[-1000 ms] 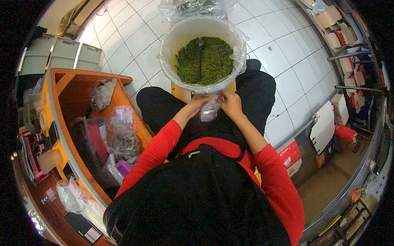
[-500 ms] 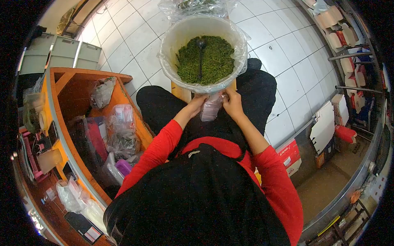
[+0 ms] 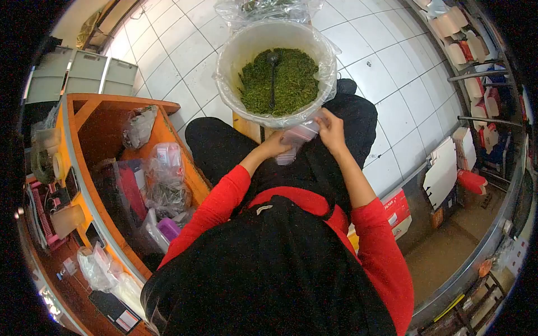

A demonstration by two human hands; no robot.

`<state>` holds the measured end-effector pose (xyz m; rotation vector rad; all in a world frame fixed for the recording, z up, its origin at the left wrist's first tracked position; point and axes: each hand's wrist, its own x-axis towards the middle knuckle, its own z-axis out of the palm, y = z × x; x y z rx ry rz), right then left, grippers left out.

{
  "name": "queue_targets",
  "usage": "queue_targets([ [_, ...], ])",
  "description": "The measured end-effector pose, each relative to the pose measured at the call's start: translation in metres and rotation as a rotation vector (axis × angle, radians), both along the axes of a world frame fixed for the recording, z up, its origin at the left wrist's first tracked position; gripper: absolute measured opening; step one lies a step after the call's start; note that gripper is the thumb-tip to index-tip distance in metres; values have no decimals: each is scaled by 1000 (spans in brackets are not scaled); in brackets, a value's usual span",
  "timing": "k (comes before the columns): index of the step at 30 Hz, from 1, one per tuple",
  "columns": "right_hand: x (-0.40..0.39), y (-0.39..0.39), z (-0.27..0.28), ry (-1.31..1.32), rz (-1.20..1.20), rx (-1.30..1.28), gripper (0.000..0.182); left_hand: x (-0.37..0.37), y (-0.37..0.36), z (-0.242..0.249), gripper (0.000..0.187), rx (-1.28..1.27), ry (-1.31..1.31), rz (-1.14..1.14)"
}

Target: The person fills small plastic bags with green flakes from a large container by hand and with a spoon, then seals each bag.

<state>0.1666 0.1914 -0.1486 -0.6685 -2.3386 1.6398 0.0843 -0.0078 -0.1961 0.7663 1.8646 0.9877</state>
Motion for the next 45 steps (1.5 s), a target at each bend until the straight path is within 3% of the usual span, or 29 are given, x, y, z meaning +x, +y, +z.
queue_targets([
  [3, 4, 15, 8, 73, -136, -200, 19, -3, -4, -2, 57, -32, 357, -37],
  [4, 5, 22, 23, -41, -136, -226, 17, -3, -6, 1, 51, -12, 506, -24],
  [7, 15, 30, 72, -195, -115, -320, 16, -5, -27, 25, 52, -5, 246, 260],
  [9, 25, 29, 89, -149, -112, -503, 16, 1, -46, 89, 51, -148, 373, 277],
  [13, 31, -9, 127, 1, -84, -868, 19, 39, -45, 179, 87, 408, -424, 158],
  [15, 30, -53, 152, 49, -60, -1053, 21, 78, -23, 191, 101, 398, 12, 146],
  [16, 30, -69, 159, 35, -93, -1062, 22, 89, -14, 181, 104, 407, -49, 246],
  [17, 30, -79, 164, 22, -126, -1070, 22, 97, -13, 165, 95, 348, 66, 288],
  [19, 31, -91, 170, -17, -70, -1062, 23, 88, 13, 185, 78, 909, -35, 728],
  [20, 34, -95, 165, -17, -68, -1110, 23, 70, 9, 197, 66, 897, 90, 642],
  [22, 31, -102, 167, 8, 27, -1040, 27, 44, -5, 209, 51, 945, 61, 527],
  [23, 27, -105, 168, 20, 72, -1006, 30, 38, -9, 211, 47, 1006, -91, 497],
  [24, 16, -106, 183, 109, 98, -866, 33, 26, -13, 217, 45, 1005, -93, 510],
  [25, 10, -102, 179, 250, 35, -579, 44, 15, -19, 227, 42, 1004, -91, 525],
  [26, -3, -93, 174, 521, 0, -148, 55, 8, -25, 248, 52, 966, -249, 546],
  [27, -10, -88, 198, 652, 10, 95, 56, 0, -32, 259, 57, 766, -101, 471],
  [29, -28, -76, 226, 767, 310, 609, 54, -16, -42, 273, 70, 358, 179, 324],
  [30, -32, -76, 228, 689, 431, 624, 51, -26, -43, 258, 84, 353, 213, 238],
  [32, -38, -77, 230, 518, 665, 650, 45, -30, -45, 256, 82, 256, 230, 180],
  [34, -44, -71, 217, 508, 669, 552, 39, -31, -48, 257, 84, 188, 61, 250],
  [37, -57, -66, 222, 556, 504, 399, 26, -37, -58, 261, 84, 533, -91, 482],
  [39, -66, -62, 230, 521, 287, 261, 25, -30, -43, 249, 90, 893, 100, 932],
  [42, -73, -76, 230, 474, 410, 135, 31, -8, -30, 245, 96, 1090, -233, 914],
  [45, -78, -80, 223, 359, 564, 3, 23, -18, -30, 252, 75, 963, -713, 843],
])
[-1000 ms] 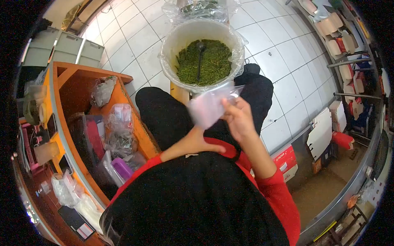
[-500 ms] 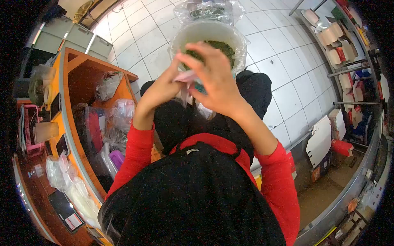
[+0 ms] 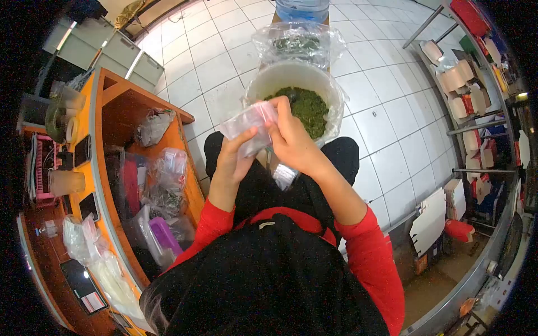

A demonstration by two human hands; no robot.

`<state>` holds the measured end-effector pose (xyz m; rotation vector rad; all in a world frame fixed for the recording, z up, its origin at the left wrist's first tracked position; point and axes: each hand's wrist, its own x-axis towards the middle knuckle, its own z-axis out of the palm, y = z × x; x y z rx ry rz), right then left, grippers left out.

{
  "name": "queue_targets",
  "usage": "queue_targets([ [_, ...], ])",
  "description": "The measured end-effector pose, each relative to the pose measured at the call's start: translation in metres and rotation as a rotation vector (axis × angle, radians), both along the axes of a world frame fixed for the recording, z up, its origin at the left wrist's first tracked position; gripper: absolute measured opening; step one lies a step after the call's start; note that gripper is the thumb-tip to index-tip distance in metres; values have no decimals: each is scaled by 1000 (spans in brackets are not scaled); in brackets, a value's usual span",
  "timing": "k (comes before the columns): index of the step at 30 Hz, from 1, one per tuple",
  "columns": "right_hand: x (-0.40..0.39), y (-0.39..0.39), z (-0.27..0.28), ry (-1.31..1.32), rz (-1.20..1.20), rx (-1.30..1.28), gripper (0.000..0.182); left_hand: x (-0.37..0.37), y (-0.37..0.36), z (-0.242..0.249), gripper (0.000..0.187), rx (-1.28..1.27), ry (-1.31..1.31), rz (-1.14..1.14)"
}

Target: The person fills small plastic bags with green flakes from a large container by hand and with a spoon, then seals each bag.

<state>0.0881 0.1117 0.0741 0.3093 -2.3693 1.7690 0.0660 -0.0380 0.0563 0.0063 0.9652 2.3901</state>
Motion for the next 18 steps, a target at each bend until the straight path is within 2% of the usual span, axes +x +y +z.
queue_targets([
  [2, -4, 7, 10, -203, 39, 108, 25, -6, 3, -1, 62, 98, -20, -26],
  [5, -15, 6, 6, 357, -141, 765, 29, -9, 6, -18, 51, 141, -95, -3],
  [7, -20, 8, 6, 278, -102, 604, 33, -12, 13, -18, 41, 76, -99, 70],
  [11, -26, 12, -5, 192, -128, 369, 37, -30, 21, -12, 28, 24, 113, 67],
  [12, -26, 13, -12, 154, -122, 297, 37, -33, 22, -13, 29, -62, 129, 106],
  [14, -27, 14, -22, 163, -189, 179, 28, -40, 23, -17, 31, -236, 158, 184],
  [16, -27, 19, -26, 116, -195, 150, 23, -43, 28, -13, 25, -251, 114, 228],
  [17, -28, 18, -29, 72, -190, 27, 17, -44, 30, -12, 22, -258, 94, 250],
  [18, -28, 17, -27, -81, -187, -147, 16, -44, 30, -13, 22, -248, 85, 217],
])
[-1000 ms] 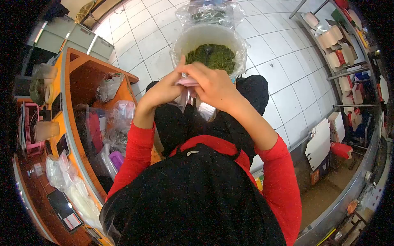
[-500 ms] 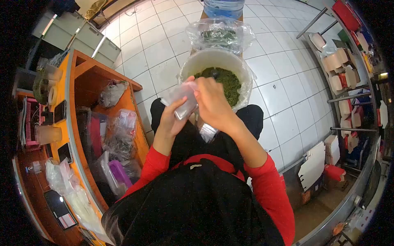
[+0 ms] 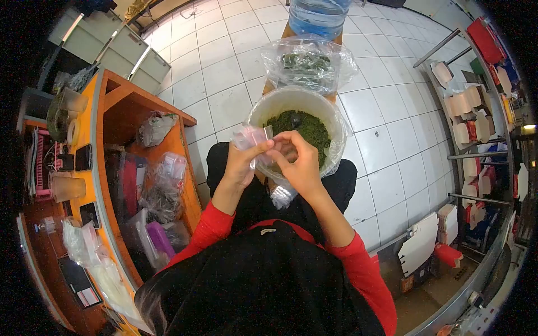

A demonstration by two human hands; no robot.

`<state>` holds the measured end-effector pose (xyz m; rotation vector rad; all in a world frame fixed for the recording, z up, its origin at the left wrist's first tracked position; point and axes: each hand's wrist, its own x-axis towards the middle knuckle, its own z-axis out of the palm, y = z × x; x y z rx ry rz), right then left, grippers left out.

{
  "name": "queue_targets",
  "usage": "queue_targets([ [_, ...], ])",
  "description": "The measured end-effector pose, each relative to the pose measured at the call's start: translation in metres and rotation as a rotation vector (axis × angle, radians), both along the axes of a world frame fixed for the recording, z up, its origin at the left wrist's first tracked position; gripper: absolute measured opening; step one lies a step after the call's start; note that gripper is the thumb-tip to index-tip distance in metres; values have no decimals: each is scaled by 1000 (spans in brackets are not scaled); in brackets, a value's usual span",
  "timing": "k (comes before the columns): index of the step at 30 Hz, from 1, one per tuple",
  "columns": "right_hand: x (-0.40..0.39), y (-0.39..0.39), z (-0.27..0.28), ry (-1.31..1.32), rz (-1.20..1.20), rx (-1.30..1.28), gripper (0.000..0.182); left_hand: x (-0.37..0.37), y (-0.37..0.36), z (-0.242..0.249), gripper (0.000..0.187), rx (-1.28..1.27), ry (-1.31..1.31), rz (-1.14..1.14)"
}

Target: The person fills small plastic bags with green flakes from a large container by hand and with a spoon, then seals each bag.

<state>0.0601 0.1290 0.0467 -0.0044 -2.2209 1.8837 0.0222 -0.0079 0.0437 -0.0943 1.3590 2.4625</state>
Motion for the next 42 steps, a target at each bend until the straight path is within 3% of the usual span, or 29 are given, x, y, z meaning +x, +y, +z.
queue_targets([
  [2, 0, 1, 4, -263, 9, -371, 15, 0, 0, -2, 21, 21, -14, -69],
  [5, -3, 19, 5, -411, 179, -479, 13, -4, 3, -8, 20, 76, -33, -177],
  [9, -8, 39, -1, -465, 307, -513, 12, -7, 7, 12, 18, 55, -36, -267],
  [12, -9, 55, -4, -467, 350, -589, 9, -15, -6, -4, 17, 52, 37, -377],
  [15, -11, 75, 0, -460, 201, -852, 8, -23, -23, -11, 25, 131, -133, -119],
  [18, -13, 89, 5, -400, -4, -713, 11, -33, -37, -6, 46, 201, 60, -1],
  [19, -13, 86, 12, -382, -10, -535, 13, -32, -39, -2, 42, 137, 9, 5],
  [22, -11, 50, 8, -244, -18, -198, 15, -13, 0, 5, 22, -447, 425, 6],
  [24, -7, 32, 17, -229, -17, 123, 15, -5, 11, 14, 12, -616, 533, -60],
  [25, -6, 27, 19, -149, -14, 213, 15, -7, 12, 12, 16, -641, 694, -46],
  [26, -6, 25, 20, -69, -12, 302, 15, -8, 12, 6, 16, -586, 613, -79],
  [28, -7, 26, 15, -133, 28, 129, 15, -10, 9, -5, 15, -476, 448, -146],
  [29, -6, 26, 13, -169, 48, 41, 15, -10, 3, -8, 10, -566, 462, -190],
  [32, -3, 24, 12, -145, 49, 162, 10, -13, -6, 0, 9, -726, 592, -266],
  [35, -1, 24, 7, 96, 188, 702, 9, -8, -8, 25, 7, -1165, 883, -369],
  [38, 0, 30, 16, 126, 231, 663, 11, 2, -8, 16, 15, -1146, 832, -363],
  [41, 0, 30, 23, 214, -35, 815, 12, 4, -10, 20, 13, -1200, 764, -232],
  [42, -1, 25, 25, 191, -56, 719, 13, 2, -8, 18, 11, -1138, 684, -170],
])
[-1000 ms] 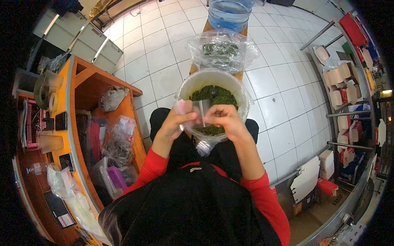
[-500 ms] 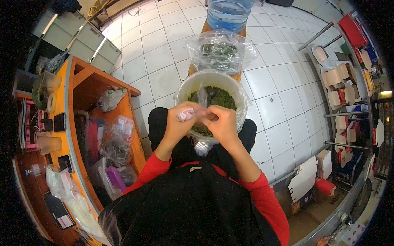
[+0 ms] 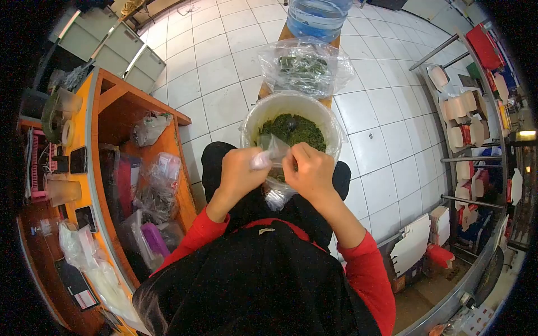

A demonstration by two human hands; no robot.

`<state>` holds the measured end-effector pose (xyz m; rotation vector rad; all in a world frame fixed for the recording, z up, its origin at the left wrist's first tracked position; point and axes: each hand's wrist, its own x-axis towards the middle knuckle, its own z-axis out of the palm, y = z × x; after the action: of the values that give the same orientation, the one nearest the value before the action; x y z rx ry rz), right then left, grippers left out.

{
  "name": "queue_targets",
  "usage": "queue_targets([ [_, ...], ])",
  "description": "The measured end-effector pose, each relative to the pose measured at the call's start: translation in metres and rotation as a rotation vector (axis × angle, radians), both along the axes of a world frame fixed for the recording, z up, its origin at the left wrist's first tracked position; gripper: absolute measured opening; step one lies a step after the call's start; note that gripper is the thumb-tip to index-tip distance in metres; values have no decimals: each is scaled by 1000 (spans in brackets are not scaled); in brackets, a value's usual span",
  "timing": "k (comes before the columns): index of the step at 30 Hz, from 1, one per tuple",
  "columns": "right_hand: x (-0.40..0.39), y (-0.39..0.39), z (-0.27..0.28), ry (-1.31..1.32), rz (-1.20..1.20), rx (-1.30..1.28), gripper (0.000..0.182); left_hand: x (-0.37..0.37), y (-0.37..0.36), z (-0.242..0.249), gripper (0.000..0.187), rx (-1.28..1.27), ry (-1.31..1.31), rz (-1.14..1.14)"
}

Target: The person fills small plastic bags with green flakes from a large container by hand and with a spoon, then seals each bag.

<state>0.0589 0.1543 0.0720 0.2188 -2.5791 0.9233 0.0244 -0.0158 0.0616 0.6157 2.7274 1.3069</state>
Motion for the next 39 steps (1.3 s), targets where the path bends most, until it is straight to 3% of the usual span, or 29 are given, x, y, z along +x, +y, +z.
queue_targets([
  [2, -2, -13, 4, -32, -34, -191, 15, -5, 9, -9, 10, 167, -100, 138],
  [5, -13, -4, -1, 78, 5, 45, 13, -18, 8, -34, 13, 561, -230, 167],
  [8, -26, 7, -4, -253, 45, -297, 11, -26, 9, -8, 25, 576, 114, -115],
  [11, -39, 4, 3, -484, 125, -799, 13, -30, 12, 3, 36, 728, 17, -251],
  [12, -42, 2, 6, -571, 141, -986, 15, -31, 9, 1, 39, 690, 36, -204],
  [13, -46, 5, 6, -709, 184, -967, 17, -33, 3, -3, 42, 651, 56, -158],
  [16, -69, 2, -2, -764, 236, -876, 20, -38, -18, -15, 38, 674, 78, 133],
  [17, -85, 11, -43, -532, 255, -400, 17, -42, -26, -18, 37, 729, 57, 261],
  [20, -97, 33, -112, -231, 404, 651, 28, -57, -59, -19, 38, 1198, -174, 411],
  [21, -99, 35, -120, -366, 505, 685, 29, -59, -73, -21, 39, 1310, -237, 403],
  [24, -112, 34, -126, -291, 709, 936, 19, -60, -105, -33, 40, 1505, -330, 467],
  [27, -126, 37, -125, -317, 762, 839, 12, -57, -120, -46, 39, 1702, -418, 397],
  [30, -134, 36, -113, -330, 712, 426, 9, -55, -120, -54, 37, 1836, -590, 242],
  [33, -124, 18, -100, -641, 289, -96, 9, -53, -104, -59, 36, 1728, -658, 221],
  [35, -123, 25, -118, -646, 385, -147, 11, -52, -93, -58, 37, 1609, -677, 250],
  [39, -113, 20, -99, -709, 334, -122, 14, -56, -83, -60, 38, 1807, -926, 185],
])
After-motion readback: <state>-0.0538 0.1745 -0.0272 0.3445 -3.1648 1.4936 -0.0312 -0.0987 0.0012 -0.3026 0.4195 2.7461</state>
